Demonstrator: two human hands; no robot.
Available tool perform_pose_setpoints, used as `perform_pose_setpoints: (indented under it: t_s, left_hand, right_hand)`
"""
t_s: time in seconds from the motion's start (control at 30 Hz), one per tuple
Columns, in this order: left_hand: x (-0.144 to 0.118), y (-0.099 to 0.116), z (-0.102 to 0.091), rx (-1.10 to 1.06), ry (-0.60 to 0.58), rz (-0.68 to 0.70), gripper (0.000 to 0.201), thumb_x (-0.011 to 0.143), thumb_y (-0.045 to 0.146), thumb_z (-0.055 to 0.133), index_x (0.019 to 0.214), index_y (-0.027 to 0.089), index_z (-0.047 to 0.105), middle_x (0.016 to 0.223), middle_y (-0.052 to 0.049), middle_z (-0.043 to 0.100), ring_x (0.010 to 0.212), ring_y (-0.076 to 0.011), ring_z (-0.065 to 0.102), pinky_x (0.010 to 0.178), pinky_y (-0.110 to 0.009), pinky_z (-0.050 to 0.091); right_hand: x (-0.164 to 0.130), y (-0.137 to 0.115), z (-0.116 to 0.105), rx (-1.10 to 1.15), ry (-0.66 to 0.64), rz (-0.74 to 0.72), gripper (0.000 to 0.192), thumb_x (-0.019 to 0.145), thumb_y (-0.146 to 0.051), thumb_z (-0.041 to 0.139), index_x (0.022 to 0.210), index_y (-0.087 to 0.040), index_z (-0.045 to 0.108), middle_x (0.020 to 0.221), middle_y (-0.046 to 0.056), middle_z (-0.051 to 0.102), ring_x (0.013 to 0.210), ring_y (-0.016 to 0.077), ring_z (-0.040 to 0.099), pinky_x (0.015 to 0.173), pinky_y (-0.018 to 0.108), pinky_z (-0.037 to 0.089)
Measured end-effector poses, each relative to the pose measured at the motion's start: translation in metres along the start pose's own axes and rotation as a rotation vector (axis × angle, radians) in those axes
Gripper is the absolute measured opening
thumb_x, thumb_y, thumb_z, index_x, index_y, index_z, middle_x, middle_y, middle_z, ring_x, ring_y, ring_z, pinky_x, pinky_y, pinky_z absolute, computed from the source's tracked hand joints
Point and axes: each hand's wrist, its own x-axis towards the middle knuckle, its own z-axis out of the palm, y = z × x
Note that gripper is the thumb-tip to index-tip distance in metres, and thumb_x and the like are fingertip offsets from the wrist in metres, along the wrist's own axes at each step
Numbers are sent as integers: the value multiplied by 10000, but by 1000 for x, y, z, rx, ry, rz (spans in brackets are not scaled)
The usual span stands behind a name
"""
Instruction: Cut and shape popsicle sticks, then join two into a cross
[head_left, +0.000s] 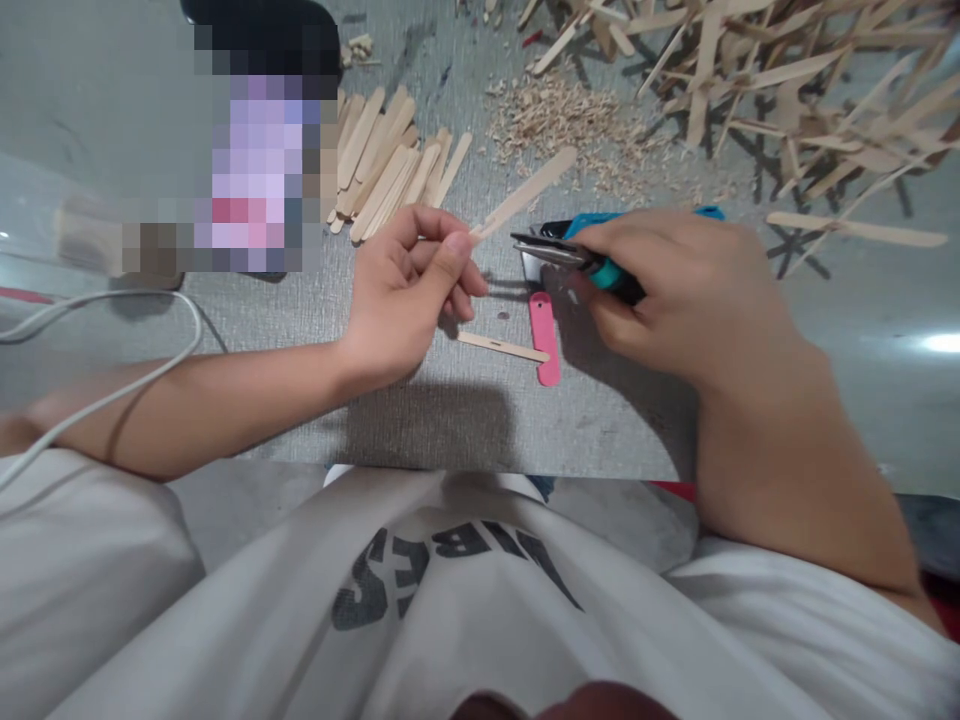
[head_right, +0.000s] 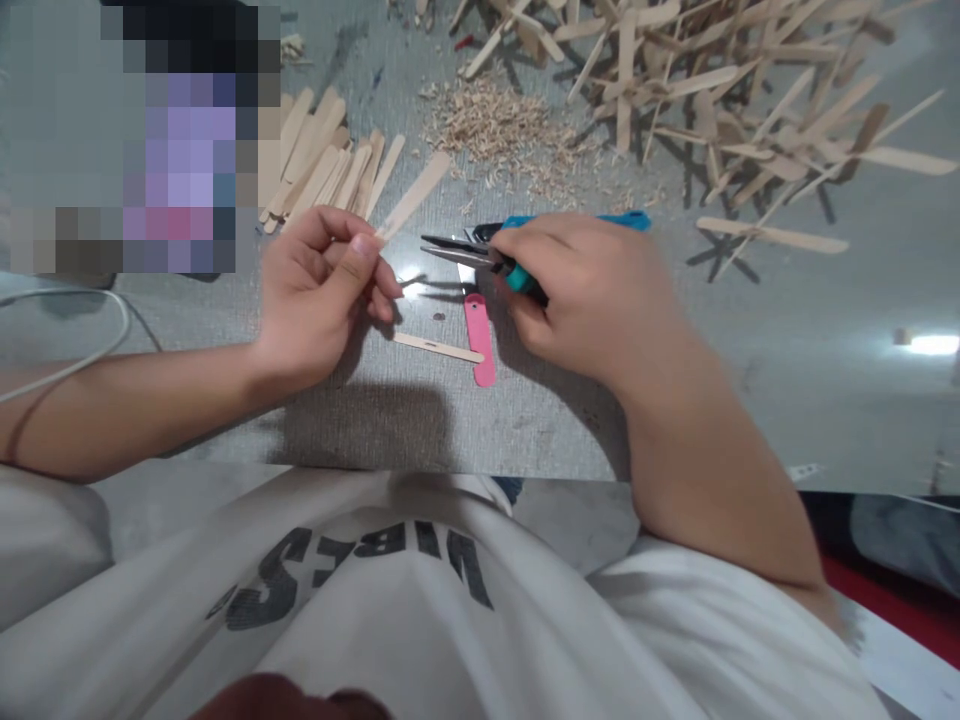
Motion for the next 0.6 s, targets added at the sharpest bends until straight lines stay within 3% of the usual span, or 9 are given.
perform_pose_setpoints:
  t_s: [0.1, 0.2, 0.37, 0.6]
  left_hand:
    - [0, -3, -2, -15, 15, 53, 260, 1144, 486, 823, 1021, 284, 715, 697, 60, 710, 519, -106, 627, 480, -253, 480]
    - [-2, -5, -1, -78, -13, 121, 244, 1137, 474, 818, 1021, 283, 718, 675, 64, 653, 510, -112, 570, 466, -271, 435]
    - [-4, -6, 0, -87, -2, 143, 173, 1099, 417, 813, 1029, 283, 730, 675, 53, 617, 509, -119, 511, 459, -280, 376]
    - [-3, -8, -3, 21, -14, 94, 199, 1122, 460, 790, 1087, 278, 715, 684, 55, 622, 548, -129, 580, 521, -277, 480]
  right_hand:
    - [1, -7, -6, -10, -140, 32, 350, 1177, -376, 548, 1384, -282, 814, 1285, 177, 859, 1216, 465, 818, 981, 626, 656]
    - [2, -15, -8, -8, -201, 48, 313, 1121, -346, 612, 1354, -278, 808, 1238, 192, 814, 1234, 493, 766, 1007, 655, 627]
    - [2, -13, -2, -39, -175, 37, 270, 988, -329, 703, 1231, -224, 757, 1162, 199, 762, 1168, 483, 734, 941, 620, 612]
    - [0, -8, -5, 7, -168, 53, 331, 972, -388, 777, 1279, -275, 728, 1213, 167, 752, 1220, 461, 701, 1015, 612, 584]
